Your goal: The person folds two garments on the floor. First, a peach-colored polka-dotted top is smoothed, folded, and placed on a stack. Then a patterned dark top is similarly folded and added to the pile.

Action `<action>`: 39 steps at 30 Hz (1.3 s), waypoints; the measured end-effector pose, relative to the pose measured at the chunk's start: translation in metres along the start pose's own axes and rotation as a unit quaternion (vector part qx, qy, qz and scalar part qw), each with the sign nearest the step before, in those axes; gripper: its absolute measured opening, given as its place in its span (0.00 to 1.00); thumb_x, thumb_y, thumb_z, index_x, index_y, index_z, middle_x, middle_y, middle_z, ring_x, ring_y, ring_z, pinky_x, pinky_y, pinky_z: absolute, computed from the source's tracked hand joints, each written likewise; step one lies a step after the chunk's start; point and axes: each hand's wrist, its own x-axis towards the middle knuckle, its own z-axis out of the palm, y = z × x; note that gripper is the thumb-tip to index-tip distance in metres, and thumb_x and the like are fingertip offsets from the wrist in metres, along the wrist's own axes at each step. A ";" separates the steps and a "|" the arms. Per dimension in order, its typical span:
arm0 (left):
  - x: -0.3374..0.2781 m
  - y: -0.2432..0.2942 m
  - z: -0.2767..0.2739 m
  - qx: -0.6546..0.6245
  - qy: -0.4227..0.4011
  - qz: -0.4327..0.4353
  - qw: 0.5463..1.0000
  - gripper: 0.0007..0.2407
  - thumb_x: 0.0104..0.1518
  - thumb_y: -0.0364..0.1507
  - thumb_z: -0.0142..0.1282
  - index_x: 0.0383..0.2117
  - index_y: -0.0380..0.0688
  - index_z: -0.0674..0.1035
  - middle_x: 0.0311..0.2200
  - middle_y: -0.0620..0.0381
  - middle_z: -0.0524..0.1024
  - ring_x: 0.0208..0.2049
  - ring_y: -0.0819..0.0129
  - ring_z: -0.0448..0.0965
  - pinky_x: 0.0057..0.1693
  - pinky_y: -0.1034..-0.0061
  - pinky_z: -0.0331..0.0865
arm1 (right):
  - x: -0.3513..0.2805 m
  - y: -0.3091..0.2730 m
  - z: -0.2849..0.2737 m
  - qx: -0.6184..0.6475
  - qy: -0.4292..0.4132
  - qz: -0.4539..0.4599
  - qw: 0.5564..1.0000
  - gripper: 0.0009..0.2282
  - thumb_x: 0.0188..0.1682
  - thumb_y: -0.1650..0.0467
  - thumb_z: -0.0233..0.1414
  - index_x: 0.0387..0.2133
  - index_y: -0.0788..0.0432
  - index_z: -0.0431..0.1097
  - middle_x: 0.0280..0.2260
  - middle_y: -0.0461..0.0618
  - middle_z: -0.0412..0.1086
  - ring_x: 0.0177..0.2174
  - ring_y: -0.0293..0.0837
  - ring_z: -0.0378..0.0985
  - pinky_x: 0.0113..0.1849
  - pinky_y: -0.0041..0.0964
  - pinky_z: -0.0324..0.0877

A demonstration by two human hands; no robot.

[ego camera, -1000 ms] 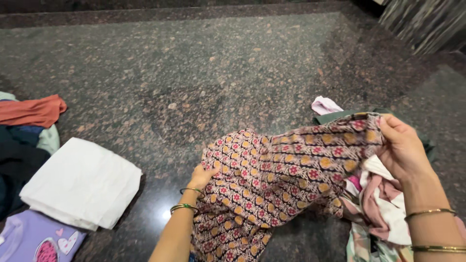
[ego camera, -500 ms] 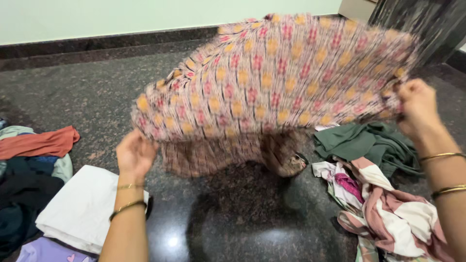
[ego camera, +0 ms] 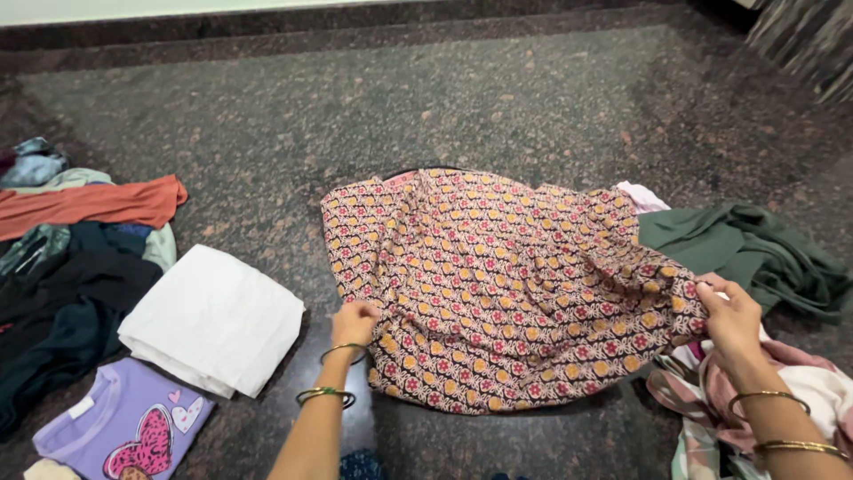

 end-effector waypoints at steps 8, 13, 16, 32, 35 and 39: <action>-0.028 0.013 0.055 0.100 -0.070 -0.039 0.992 0.10 0.48 0.37 0.67 0.30 0.46 0.87 0.30 0.47 0.83 0.34 0.55 0.83 0.45 0.64 0.74 | 0.001 0.010 -0.012 0.030 -0.007 -0.036 0.999 0.04 0.60 0.72 0.54 0.37 0.61 0.70 0.34 0.48 0.74 0.30 0.35 0.75 0.30 0.30 0.69; 0.035 0.068 -0.036 0.160 0.126 0.261 0.944 0.09 0.58 0.28 0.52 0.31 0.50 0.87 0.35 0.51 0.84 0.38 0.54 0.81 0.47 0.61 0.72 | 0.013 -0.033 -0.015 -0.060 0.017 -0.084 0.995 0.06 0.60 0.73 0.58 0.35 0.66 0.73 0.34 0.48 0.71 0.32 0.36 0.68 0.33 0.33 0.63; 0.056 0.136 -0.129 -0.404 0.127 0.100 0.900 0.14 0.74 0.36 0.46 0.40 0.38 0.79 0.38 0.49 0.80 0.41 0.59 0.79 0.50 0.65 0.73 | 0.047 -0.122 -0.015 0.135 0.046 -0.139 0.980 0.07 0.58 0.70 0.56 0.35 0.63 0.73 0.34 0.48 0.73 0.31 0.37 0.72 0.34 0.34 0.69; 0.056 0.180 -0.210 -0.260 -0.328 -0.220 0.881 0.16 0.57 0.44 0.49 0.35 0.46 0.82 0.30 0.53 0.80 0.27 0.60 0.76 0.38 0.58 0.74 | 0.075 -0.461 0.055 0.085 -0.098 -0.274 0.953 0.06 0.58 0.72 0.55 0.35 0.65 0.75 0.31 0.49 0.75 0.30 0.38 0.76 0.35 0.35 0.74; 0.047 0.213 -0.210 -0.447 -0.243 -0.109 0.854 0.14 0.63 0.40 0.48 0.32 0.42 0.76 0.40 0.48 0.83 0.39 0.53 0.82 0.50 0.55 0.76 | 0.066 -0.485 0.059 0.041 -0.080 -0.229 0.969 0.05 0.58 0.72 0.55 0.34 0.63 0.75 0.31 0.50 0.74 0.29 0.39 0.75 0.35 0.38 0.73; 0.036 0.290 -0.266 -0.602 -0.114 0.196 0.766 0.07 0.67 0.34 0.47 0.43 0.48 0.76 0.48 0.57 0.76 0.51 0.61 0.75 0.55 0.50 0.67 | 0.061 -0.520 0.030 0.192 -0.039 -0.279 0.940 0.08 0.60 0.71 0.55 0.31 0.58 0.70 0.33 0.43 0.73 0.32 0.36 0.79 0.37 0.38 0.79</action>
